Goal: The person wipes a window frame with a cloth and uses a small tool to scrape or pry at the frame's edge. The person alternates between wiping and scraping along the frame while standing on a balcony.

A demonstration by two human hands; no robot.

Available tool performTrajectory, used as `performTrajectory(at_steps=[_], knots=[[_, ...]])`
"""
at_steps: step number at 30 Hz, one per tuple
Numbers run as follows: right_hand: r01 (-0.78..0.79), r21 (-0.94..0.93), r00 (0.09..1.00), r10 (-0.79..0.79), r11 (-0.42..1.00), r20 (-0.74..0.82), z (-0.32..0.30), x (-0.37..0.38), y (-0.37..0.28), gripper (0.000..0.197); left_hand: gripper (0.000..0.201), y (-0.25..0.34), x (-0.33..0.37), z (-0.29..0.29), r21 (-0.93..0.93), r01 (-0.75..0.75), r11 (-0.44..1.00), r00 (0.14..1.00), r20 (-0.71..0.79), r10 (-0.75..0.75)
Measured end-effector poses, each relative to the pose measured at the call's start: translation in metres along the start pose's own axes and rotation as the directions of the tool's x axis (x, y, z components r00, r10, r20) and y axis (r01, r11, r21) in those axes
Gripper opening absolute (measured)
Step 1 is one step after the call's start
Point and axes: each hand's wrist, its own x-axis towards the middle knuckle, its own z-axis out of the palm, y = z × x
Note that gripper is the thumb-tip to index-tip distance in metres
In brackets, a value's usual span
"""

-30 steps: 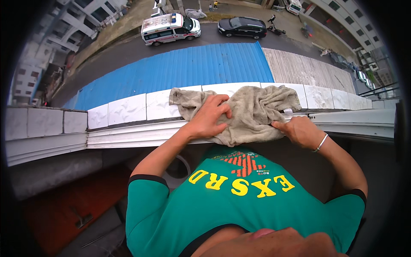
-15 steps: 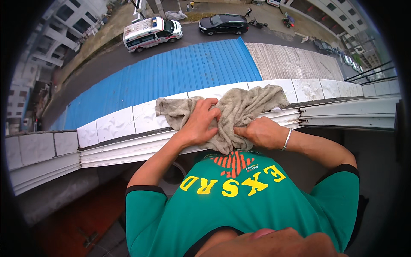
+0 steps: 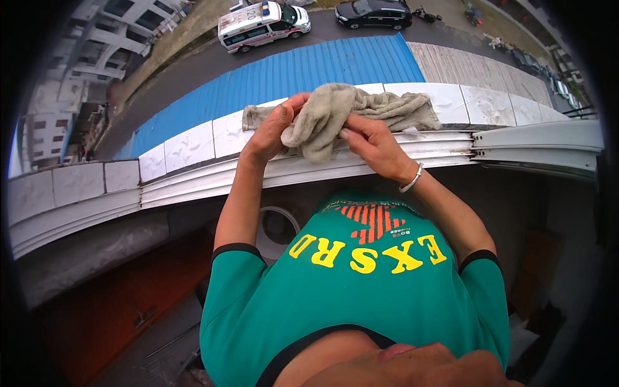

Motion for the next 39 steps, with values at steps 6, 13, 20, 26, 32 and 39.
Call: performTrajectory(at_steps=[6, 13, 20, 26, 32, 39], knots=[[0.256, 0.225, 0.947, -0.197, 0.940, -0.253, -0.030, 0.034, -0.055, 0.031, 0.078, 0.038, 0.018, 0.023, 0.349, -0.158, 0.924, 0.985, -0.010, 0.173], [0.469, 0.034, 0.864, -0.451, 0.883, -0.224, -0.065, 0.026, -0.071, 0.046, 0.042, 0.110, 0.001, 0.013, 0.590, -0.486, 0.644, 0.669, -0.224, 0.709], [0.053, -0.246, 0.950, -0.124, 0.968, -0.286, -0.073, -0.003, -0.021, 0.045, 0.068, 0.127, -0.087, -0.039, 0.755, -0.415, 0.508, 0.538, -0.247, 0.806], [0.045, -0.383, 0.928, -0.181, 0.923, -0.326, -0.088, -0.039, 0.003, 0.046, 0.038, 0.129, -0.147, -0.011, 0.631, -0.436, 0.642, 0.639, -0.285, 0.714], [0.026, -0.486, 0.900, -0.232, 0.873, -0.368, -0.106, -0.078, 0.020, 0.041, 0.033, 0.060, -0.193, -0.039, 0.890, 0.408, 0.202, 0.883, -0.441, 0.159], [0.052, -0.412, 0.855, -0.254, 0.910, -0.452, -0.102, -0.090, 0.029, 0.042, 0.026, 0.031, -0.130, -0.018, 0.906, 0.422, 0.037, 0.898, -0.423, 0.118]])
